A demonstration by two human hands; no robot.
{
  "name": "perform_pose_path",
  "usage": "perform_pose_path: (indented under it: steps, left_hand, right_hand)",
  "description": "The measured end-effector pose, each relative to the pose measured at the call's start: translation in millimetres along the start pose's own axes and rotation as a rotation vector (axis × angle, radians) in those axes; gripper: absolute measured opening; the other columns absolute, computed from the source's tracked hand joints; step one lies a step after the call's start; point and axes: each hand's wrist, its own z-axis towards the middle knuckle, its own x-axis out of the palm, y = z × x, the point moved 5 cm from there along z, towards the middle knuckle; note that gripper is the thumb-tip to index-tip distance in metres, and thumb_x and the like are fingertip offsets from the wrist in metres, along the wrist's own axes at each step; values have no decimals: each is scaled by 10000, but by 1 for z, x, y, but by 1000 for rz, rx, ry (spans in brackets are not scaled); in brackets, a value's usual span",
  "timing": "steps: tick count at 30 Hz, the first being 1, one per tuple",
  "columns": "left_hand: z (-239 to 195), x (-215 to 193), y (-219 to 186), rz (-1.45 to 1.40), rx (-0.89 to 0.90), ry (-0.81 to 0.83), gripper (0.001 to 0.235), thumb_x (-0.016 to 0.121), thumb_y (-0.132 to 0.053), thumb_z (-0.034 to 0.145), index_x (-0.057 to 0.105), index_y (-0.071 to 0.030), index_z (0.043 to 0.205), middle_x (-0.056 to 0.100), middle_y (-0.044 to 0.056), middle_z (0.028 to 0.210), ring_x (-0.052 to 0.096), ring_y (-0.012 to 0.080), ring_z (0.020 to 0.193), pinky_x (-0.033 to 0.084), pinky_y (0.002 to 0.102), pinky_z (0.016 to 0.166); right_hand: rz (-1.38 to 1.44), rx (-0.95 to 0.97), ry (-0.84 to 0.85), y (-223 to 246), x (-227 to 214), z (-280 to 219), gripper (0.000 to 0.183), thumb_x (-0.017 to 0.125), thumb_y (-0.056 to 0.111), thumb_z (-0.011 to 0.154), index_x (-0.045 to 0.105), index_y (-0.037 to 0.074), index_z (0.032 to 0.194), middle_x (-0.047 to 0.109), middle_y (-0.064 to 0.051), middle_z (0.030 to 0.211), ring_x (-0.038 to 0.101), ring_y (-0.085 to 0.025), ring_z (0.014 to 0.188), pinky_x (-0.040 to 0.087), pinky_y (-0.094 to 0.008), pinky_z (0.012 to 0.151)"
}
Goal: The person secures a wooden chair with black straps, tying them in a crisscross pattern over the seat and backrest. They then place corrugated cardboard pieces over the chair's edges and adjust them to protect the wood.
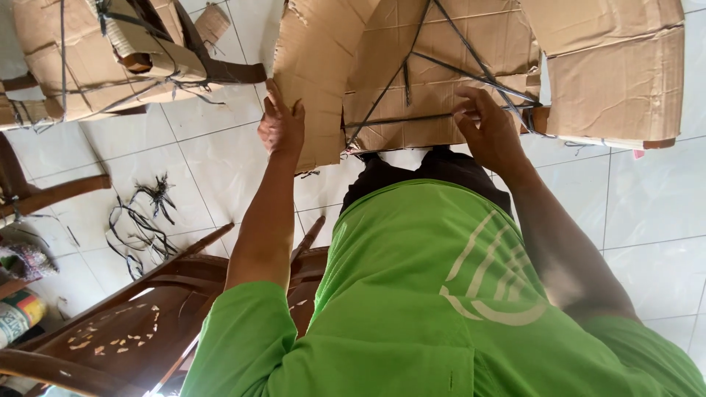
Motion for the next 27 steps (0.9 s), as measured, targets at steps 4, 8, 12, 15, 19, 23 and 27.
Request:
perform_pose_path:
  steps: [4,8,12,15,19,23,27]
  left_hand:
    - [0,1,0,12,-12,11,859,767,-404,947,225,-161,1568,643,76,1057,650,282,597,522,418,522]
    - [3,2,0,48,10,5,822,761,-436,968,275,-106,1544,667,106,978,618,236,503,517,373,435]
    - [6,-1,4,-26,-45,133,855,771,-433,966,222,-142,1553,694,119,1076,687,280,596,544,404,508]
    - [7,-1,5,-34,-41,157,862,759,-492,996,195,-176,1567,699,117,1095,655,230,571,523,369,465]
    - [11,-34,-2,-309,-88,142,763,827,-360,907,332,-255,1478,732,67,1092,726,258,770,555,390,611]
    - [9,-49,1,-494,-159,111,576,811,-291,846,491,-187,1313,731,19,1056,693,197,823,559,354,701]
    - [2,-59,2,-525,-168,71,478,853,-270,819,578,-129,1183,725,28,1011,705,181,804,572,349,678]
  right_hand:
    - [-31,15,9,-2,2,1,372,571,11,992,520,-25,1359,692,-161,1080,669,-268,954,539,-377,851]
    - [-16,34,30,-5,5,-2,364,579,3,996,529,-25,1356,690,-153,1075,659,-248,973,529,-363,881]
    - [-37,29,55,-7,6,-7,365,580,0,999,533,-33,1360,684,-153,1060,656,-242,947,532,-353,847]
    - [-29,28,79,-3,8,-11,345,576,-8,1021,520,-40,1360,662,-164,1072,635,-239,963,519,-357,864]
    - [-39,63,122,-5,13,-11,361,569,21,1024,522,-37,1377,676,-165,1089,647,-249,984,515,-356,871]
    - [-38,65,140,-9,20,-9,339,569,35,1019,531,-14,1352,700,-151,1078,662,-243,964,524,-351,867]
    - [-29,78,173,0,26,-5,332,553,42,1024,509,-27,1346,693,-174,1098,665,-266,1006,525,-372,897]
